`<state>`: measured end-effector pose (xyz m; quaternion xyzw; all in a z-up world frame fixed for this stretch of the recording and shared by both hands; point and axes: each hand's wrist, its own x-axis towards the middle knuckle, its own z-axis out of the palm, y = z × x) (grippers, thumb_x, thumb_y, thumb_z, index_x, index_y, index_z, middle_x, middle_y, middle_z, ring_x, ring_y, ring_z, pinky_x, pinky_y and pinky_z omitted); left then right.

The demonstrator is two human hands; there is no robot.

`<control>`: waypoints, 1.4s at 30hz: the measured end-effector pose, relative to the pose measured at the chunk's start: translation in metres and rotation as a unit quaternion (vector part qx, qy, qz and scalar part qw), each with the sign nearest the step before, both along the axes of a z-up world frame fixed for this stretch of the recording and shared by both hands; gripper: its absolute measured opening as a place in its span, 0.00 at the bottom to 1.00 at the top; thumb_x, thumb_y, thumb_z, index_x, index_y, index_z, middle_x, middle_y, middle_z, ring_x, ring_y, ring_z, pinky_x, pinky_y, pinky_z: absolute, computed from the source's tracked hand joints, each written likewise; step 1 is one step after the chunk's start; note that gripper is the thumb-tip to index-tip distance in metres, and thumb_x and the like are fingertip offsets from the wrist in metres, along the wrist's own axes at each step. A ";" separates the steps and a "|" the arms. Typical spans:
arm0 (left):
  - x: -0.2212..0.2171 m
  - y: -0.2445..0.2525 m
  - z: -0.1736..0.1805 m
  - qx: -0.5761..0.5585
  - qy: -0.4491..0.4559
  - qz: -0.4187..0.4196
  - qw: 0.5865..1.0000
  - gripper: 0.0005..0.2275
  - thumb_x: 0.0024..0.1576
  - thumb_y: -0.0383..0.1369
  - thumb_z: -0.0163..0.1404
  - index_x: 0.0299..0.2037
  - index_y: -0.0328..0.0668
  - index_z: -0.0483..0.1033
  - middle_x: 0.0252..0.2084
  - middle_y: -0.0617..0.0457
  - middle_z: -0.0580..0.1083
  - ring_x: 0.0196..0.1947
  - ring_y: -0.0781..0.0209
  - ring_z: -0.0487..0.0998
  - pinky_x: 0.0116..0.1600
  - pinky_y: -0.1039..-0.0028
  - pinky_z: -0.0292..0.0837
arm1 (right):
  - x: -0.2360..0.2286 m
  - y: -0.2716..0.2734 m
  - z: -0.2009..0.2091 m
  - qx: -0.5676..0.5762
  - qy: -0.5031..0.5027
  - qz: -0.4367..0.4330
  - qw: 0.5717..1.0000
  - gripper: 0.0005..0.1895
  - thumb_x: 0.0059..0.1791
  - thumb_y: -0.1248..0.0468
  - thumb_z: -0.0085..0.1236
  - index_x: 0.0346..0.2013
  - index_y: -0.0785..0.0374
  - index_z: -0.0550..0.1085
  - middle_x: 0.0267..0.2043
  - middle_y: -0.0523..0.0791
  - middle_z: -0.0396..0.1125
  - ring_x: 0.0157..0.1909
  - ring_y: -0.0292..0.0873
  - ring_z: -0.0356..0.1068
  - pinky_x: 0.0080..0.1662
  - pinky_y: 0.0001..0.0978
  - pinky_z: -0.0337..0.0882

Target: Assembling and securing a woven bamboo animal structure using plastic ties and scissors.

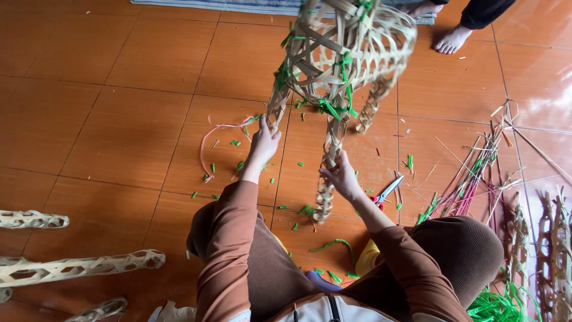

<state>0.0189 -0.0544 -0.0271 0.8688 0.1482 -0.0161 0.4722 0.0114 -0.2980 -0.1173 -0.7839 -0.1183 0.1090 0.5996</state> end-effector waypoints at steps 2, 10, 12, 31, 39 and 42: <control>0.010 -0.002 -0.022 0.071 -0.028 -0.041 0.996 0.25 0.60 0.29 0.47 0.67 0.29 0.57 0.59 0.27 0.68 0.57 0.33 0.72 0.61 0.46 0.68 | -0.007 0.008 0.001 -0.037 0.006 -0.011 0.999 0.27 0.46 0.57 0.67 0.48 0.57 0.58 0.45 0.58 0.70 0.51 0.68 0.69 0.53 0.67 0.68; -0.011 -0.050 -0.020 0.057 -0.117 -0.153 0.980 0.10 0.53 0.26 0.56 0.44 0.40 0.80 0.39 0.43 0.79 0.39 0.49 0.82 0.44 0.65 0.79 | -0.001 0.019 -0.021 0.063 0.033 0.029 0.997 0.49 0.43 0.63 0.71 0.68 0.54 0.47 0.57 0.61 0.63 0.60 0.66 0.63 0.60 0.70 0.58; -0.012 -0.059 -0.028 0.054 -0.117 -0.153 0.980 0.10 0.53 0.25 0.57 0.45 0.40 0.80 0.39 0.44 0.79 0.38 0.52 0.82 0.43 0.68 0.79 | -0.003 0.019 -0.023 0.094 0.046 0.035 0.994 0.53 0.42 0.65 0.72 0.71 0.56 0.43 0.59 0.63 0.62 0.61 0.67 0.62 0.61 0.71 0.54; -0.039 -0.038 -0.037 0.206 -0.227 -0.090 0.948 0.08 0.51 0.33 0.61 0.27 0.39 0.76 0.33 0.51 0.72 0.31 0.48 0.79 0.33 0.64 0.77 | 0.019 -0.027 -0.123 -0.061 0.150 0.173 0.972 0.47 0.44 0.55 0.69 0.71 0.49 0.51 0.56 0.63 0.64 0.60 0.64 0.64 0.59 0.59 0.65; -0.068 -0.003 -0.005 0.208 -0.164 -0.106 0.958 0.08 0.53 0.31 0.62 0.32 0.35 0.78 0.36 0.47 0.73 0.34 0.50 0.80 0.37 0.67 0.78 | 0.098 -0.112 -0.268 -0.146 0.173 -0.047 0.973 0.32 0.43 0.51 0.70 0.56 0.60 0.72 0.26 0.51 0.69 0.17 0.43 0.68 0.24 0.32 0.72; -0.067 -0.006 0.023 0.025 -0.064 -0.059 0.996 0.18 0.54 0.33 0.60 0.46 0.25 0.72 0.41 0.30 0.73 0.45 0.35 0.78 0.51 0.54 0.75 | 0.131 -0.103 -0.173 0.074 0.089 -0.222 0.968 0.41 0.46 0.66 0.70 0.69 0.63 0.56 0.58 0.67 0.60 0.62 0.66 0.62 0.58 0.60 0.66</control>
